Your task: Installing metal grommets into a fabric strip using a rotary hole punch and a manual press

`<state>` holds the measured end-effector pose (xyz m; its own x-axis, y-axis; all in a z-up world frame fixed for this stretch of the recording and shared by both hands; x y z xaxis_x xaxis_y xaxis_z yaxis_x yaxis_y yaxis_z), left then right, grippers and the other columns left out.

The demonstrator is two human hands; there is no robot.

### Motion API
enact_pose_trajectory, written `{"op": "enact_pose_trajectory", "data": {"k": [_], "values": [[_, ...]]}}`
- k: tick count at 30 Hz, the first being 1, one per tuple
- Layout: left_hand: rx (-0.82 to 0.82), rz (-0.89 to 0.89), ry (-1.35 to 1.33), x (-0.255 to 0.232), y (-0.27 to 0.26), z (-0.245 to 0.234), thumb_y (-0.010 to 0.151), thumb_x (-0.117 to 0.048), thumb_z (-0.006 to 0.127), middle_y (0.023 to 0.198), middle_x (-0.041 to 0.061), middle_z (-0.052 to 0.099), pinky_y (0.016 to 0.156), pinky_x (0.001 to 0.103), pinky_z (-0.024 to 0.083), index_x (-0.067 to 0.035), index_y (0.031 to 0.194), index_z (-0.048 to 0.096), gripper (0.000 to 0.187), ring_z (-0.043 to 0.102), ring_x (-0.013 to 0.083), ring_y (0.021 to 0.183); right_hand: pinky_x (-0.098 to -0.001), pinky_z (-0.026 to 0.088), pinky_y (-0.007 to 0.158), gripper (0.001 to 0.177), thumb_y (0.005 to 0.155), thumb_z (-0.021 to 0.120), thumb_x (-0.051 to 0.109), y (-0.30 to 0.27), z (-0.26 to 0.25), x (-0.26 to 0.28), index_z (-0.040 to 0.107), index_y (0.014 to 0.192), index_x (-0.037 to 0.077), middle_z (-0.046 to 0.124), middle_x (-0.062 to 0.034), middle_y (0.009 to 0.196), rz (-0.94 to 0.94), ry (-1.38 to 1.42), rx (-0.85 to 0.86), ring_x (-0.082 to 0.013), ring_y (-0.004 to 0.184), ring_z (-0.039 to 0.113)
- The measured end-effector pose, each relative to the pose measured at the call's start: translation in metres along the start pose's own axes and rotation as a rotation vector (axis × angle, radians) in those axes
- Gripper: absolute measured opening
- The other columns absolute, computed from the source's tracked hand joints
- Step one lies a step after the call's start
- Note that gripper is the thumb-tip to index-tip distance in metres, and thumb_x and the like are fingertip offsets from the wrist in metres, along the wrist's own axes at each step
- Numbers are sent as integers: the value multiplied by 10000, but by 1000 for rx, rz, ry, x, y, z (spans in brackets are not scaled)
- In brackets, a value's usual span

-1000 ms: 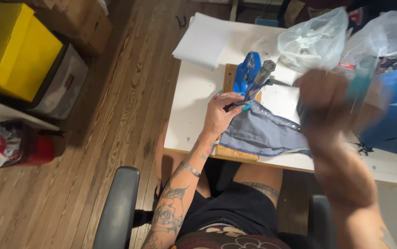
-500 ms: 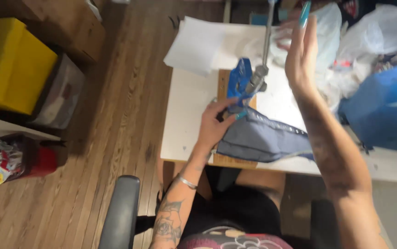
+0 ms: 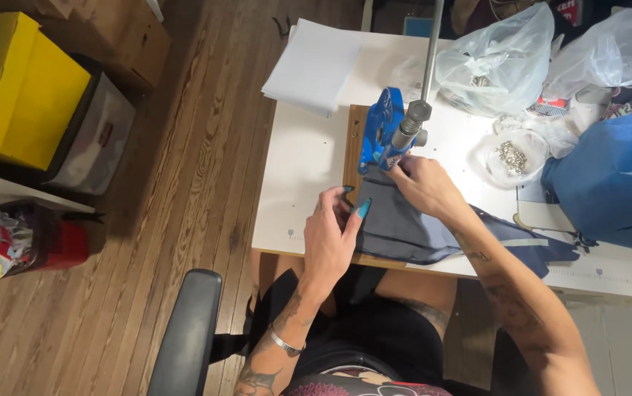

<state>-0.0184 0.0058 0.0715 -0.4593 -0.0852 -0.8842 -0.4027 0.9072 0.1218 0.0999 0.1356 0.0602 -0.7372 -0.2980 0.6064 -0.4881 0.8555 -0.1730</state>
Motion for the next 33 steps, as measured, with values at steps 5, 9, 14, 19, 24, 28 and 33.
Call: {"op": "enact_pose_trajectory", "data": {"k": [5, 9, 14, 19, 24, 28, 33], "values": [[148, -116, 2, 16, -5, 8, 776, -439, 568, 616, 73, 625, 536, 370, 476, -94, 877, 532, 361, 631, 320, 604, -503, 436, 615, 419, 828, 524, 343, -4, -11, 24, 564, 656, -37, 580, -236, 626, -121, 17, -100, -447, 708, 566], [182, -103, -43, 18, -7, 16, 770, -384, 580, 494, 62, 541, 508, 335, 441, -115, 635, 450, 328, 569, 292, 502, -483, 444, 650, 326, 847, 522, 292, 4, -5, 6, 557, 721, -6, 594, -216, 682, -152, 118, -110, -422, 750, 579], [68, -53, -166, -8, -6, -2, 808, -328, 538, 564, 122, 553, 542, 377, 454, -90, 713, 492, 260, 562, 341, 541, -470, 416, 637, 258, 907, 431, 180, 2, -20, -14, 567, 802, -12, 552, -229, 666, -123, 247, -362, -401, 708, 557], [47, -116, -554, -7, -14, 16, 744, -233, 658, 761, 111, 578, 716, 348, 472, -73, 917, 535, 266, 579, 226, 716, -420, 385, 592, 198, 934, 419, 145, -31, -55, -21, 523, 817, 25, 464, -186, 596, -166, 277, -558, -280, 614, 474], [209, -243, -1091, -18, -37, 55, 738, -43, 679, 891, 34, 532, 825, 287, 455, -56, 915, 392, 338, 569, 142, 859, -366, 371, 551, 201, 961, 449, 161, -110, -108, 18, 507, 794, 66, 344, -136, 515, -220, 157, -774, -261, 503, 337], [425, -97, -1127, -71, -43, 65, 789, -67, 626, 731, 4, 415, 639, 254, 298, -117, 674, 518, 165, 379, 117, 707, -295, 271, 518, 216, 975, 451, 135, -174, -141, 52, 469, 763, 96, 298, -43, 524, -199, 80, -919, -145, 502, 317], [226, 100, -690, -95, -40, 10, 805, -181, 628, 539, -107, 274, 496, 187, 189, -134, 677, 593, 140, 231, 33, 547, -304, 237, 567, 322, 1066, 366, 205, -208, -166, 60, 422, 822, 2, 381, -45, 700, -251, 99, -1055, -131, 642, 315]]}}
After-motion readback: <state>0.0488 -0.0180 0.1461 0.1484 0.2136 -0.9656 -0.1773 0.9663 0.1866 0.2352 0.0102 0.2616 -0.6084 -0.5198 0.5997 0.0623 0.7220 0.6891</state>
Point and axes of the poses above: each hand's wrist, its own y-axis towards the middle knuckle, its own z-axis out of the palm, x = y × z, the point moved 9 cm from there along y, towards the middle knuckle
